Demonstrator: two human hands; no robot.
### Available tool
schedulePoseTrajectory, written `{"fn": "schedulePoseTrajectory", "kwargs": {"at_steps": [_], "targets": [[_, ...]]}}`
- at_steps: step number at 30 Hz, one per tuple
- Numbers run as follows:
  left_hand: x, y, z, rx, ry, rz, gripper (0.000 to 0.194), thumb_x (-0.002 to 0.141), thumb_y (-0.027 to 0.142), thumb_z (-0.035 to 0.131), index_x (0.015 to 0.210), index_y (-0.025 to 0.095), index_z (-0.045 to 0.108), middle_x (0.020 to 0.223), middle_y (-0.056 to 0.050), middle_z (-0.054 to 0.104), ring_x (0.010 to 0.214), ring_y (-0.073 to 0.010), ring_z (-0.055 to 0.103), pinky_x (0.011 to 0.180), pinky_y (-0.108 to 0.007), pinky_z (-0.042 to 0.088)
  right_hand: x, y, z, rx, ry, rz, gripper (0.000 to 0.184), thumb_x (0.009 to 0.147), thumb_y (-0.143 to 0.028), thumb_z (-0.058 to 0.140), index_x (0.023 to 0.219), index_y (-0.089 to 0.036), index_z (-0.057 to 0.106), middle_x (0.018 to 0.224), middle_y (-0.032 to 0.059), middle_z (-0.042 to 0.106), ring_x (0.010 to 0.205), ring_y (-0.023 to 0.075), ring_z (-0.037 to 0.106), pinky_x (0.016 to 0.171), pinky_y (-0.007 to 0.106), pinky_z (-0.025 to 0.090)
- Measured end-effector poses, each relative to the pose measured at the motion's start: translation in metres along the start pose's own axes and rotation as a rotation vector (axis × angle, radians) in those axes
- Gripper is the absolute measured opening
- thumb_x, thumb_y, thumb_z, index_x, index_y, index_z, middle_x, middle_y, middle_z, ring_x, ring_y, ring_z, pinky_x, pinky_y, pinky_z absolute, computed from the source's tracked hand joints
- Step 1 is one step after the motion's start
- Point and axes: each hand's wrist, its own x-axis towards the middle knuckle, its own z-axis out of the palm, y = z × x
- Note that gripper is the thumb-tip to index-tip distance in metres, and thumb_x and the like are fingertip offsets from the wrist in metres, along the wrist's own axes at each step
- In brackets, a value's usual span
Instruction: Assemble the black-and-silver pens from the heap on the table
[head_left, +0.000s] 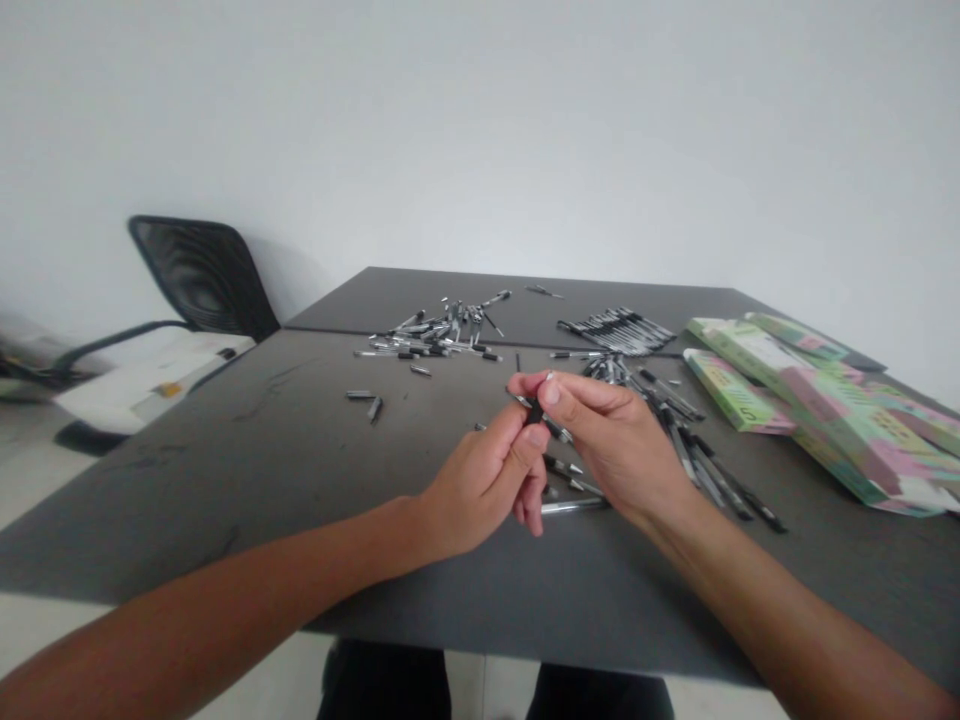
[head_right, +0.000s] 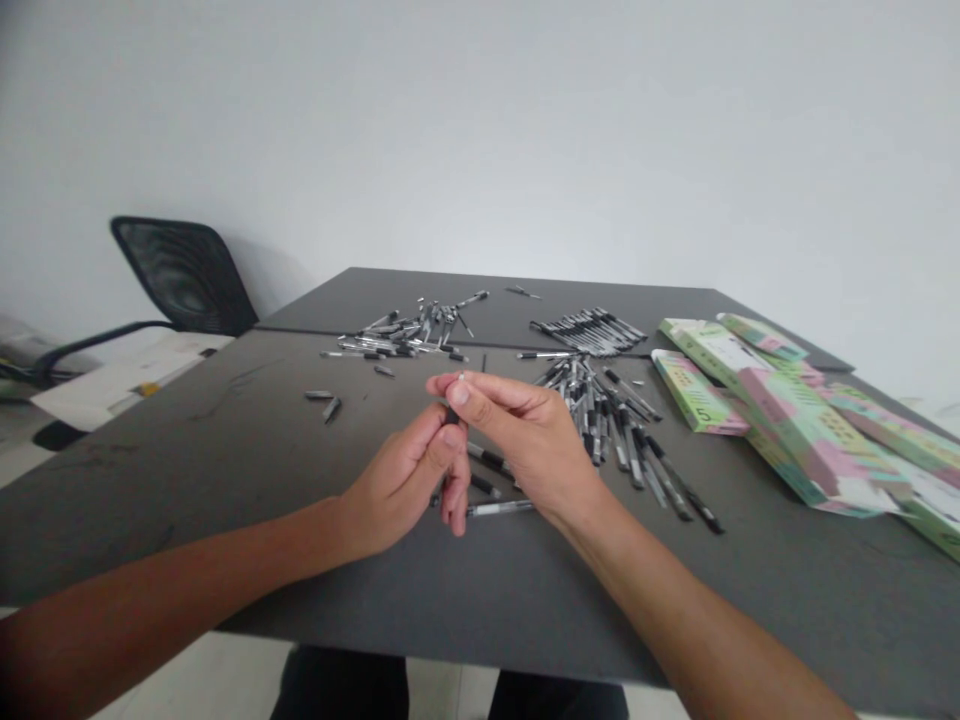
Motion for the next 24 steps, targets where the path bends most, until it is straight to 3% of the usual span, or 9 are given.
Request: {"fn": "schedulePoseTrajectory", "kwargs": {"at_steps": [3,5,8,11,13,16,20,24], "targets": [[-0.0005,-0.0011,-0.0001,0.025,0.002,0.002,0.034,0.115,0.053,0.036,0.114,0.022,0.049,0.062,0.009,0.060,0.049,-0.0117,0.069,0.051,-0.020,0.055,-0.0003,0.0008,0.0028,0.005,0.060,-0.005,0.029,0.085,-0.051,0.088,0.099,-0.027,0.089,0.105,0.0040,0.085,0.086,0.0212,0.077,0.086,0.038,0.063],[-0.0015,-0.0007,0.0008,0.022,0.000,-0.001,0.034,0.115,0.053,0.037,0.112,0.022,0.049,0.062,0.009,0.060,0.050,-0.0116,0.070,0.051,-0.020,0.056,-0.0017,-0.0002,0.0039,0.024,0.058,-0.011,0.030,0.085,-0.054,0.086,0.098,-0.027,0.088,0.105,0.0046,0.085,0.091,0.0225,0.078,0.088,0.039,0.063],[-0.0036,0.0016,0.0027,-0.007,0.001,-0.019,0.038,0.115,0.054,0.036,0.098,0.022,0.047,0.061,0.008,0.060,0.049,-0.0112,0.069,0.051,-0.020,0.055,-0.0044,-0.0026,0.0033,0.054,-0.065,-0.012,0.039,0.093,-0.061,0.075,0.111,-0.028,0.086,0.116,0.0067,0.084,0.092,0.0236,0.079,0.088,0.041,0.064],[-0.0046,0.0033,0.0029,-0.037,0.010,-0.031,0.039,0.115,0.054,0.034,0.097,0.022,0.047,0.060,0.009,0.058,0.049,-0.0111,0.069,0.051,-0.020,0.055,-0.0052,-0.0034,0.0006,0.062,-0.197,0.011,0.041,0.102,-0.058,0.065,0.129,-0.032,0.080,0.110,0.0040,0.085,0.073,0.0183,0.077,0.083,0.040,0.065],[-0.0041,0.0026,0.0019,-0.044,0.006,-0.036,0.038,0.115,0.054,0.034,0.099,0.022,0.047,0.060,0.010,0.057,0.049,-0.0111,0.069,0.050,-0.020,0.056,-0.0038,-0.0028,-0.0017,0.023,-0.169,-0.024,0.035,0.103,-0.054,0.067,0.125,-0.032,0.082,0.111,0.0016,0.085,0.078,0.0166,0.078,0.089,0.038,0.064],[-0.0022,-0.0004,-0.0001,-0.032,-0.002,-0.050,0.038,0.115,0.054,0.035,0.099,0.022,0.046,0.062,0.010,0.057,0.049,-0.0110,0.070,0.050,-0.020,0.056,-0.0006,-0.0024,-0.0038,-0.064,-0.051,-0.099,0.027,0.097,-0.050,0.076,0.112,-0.029,0.086,0.116,0.0013,0.085,0.104,0.0193,0.078,0.104,0.038,0.059],[-0.0006,-0.0027,-0.0011,-0.026,0.006,-0.048,0.036,0.115,0.054,0.036,0.103,0.022,0.047,0.064,0.010,0.056,0.050,-0.0107,0.071,0.050,-0.018,0.056,0.0007,-0.0039,-0.0021,-0.081,0.014,-0.080,0.030,0.094,-0.051,0.079,0.110,-0.028,0.088,0.103,0.0016,0.086,0.098,0.0207,0.079,0.103,0.042,0.060],[-0.0014,-0.0002,0.0007,-0.033,0.010,-0.059,0.037,0.114,0.055,0.036,0.105,0.022,0.049,0.063,0.010,0.056,0.050,-0.0116,0.071,0.049,-0.019,0.056,-0.0014,-0.0036,0.0006,-0.011,0.033,-0.075,0.027,0.091,-0.050,0.082,0.106,-0.029,0.088,0.112,0.0028,0.085,0.100,0.0210,0.078,0.101,0.041,0.061]]}}
